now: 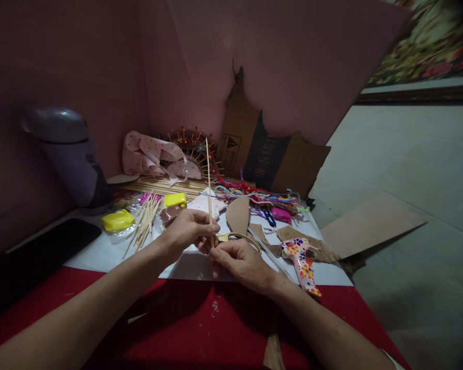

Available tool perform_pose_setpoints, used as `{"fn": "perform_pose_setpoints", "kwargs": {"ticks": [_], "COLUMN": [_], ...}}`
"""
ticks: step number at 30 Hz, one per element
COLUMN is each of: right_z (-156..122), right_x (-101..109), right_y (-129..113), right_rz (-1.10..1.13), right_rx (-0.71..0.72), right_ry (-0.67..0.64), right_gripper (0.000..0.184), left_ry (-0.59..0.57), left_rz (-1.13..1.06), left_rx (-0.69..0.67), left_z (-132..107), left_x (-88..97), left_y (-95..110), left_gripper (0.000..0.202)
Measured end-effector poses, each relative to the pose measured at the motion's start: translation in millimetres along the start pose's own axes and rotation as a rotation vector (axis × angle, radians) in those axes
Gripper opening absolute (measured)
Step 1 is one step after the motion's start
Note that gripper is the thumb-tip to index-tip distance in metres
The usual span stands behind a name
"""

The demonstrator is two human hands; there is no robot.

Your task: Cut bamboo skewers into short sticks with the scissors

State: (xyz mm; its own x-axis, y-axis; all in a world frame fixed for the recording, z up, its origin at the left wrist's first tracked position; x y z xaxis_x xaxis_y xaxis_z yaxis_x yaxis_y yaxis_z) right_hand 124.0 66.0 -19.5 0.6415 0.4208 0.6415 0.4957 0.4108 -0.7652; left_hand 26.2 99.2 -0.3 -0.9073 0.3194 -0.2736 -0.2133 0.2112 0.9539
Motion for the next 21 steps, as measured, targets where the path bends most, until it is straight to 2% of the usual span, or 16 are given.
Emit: {"fn": "perform_pose_setpoints", "kwargs": {"ticks": [8, 16, 21], "right_z": [1, 3, 3], "right_x": [0, -3, -3], "right_y": [-2, 7, 9], "right_rz": [0.068, 0.213, 0.196], "right_rx": [0.002, -0.022, -0.049], "right_ry": [0.006, -0.002, 0.005], "right_gripper": [0.050, 0.061, 0.064], "left_ry": [-0.004, 0.037, 0.044], "left_rz": [0.006, -0.018, -0.025], "left_rx": [-0.021, -0.020, -0.017], "left_z": [1, -2, -2], "left_x": [1.2, -1.1, -0.2], "left_y": [-1, 2, 1], "left_gripper": [0.023, 0.024, 0.022]}}
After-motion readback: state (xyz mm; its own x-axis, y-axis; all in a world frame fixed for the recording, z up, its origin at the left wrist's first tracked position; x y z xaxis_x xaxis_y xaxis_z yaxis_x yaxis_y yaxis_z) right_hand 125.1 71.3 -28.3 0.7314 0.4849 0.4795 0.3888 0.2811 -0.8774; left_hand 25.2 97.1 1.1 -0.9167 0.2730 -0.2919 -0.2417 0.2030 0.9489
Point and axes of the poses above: each hand's wrist, its own z-axis towards the middle knuckle, its own x-axis out of the back of the hand, y = z × x, the point moved 7 cm from there along z, towards the middle knuckle, and after that the axes turned 14 degrees about -z, right-handed, at the moved point
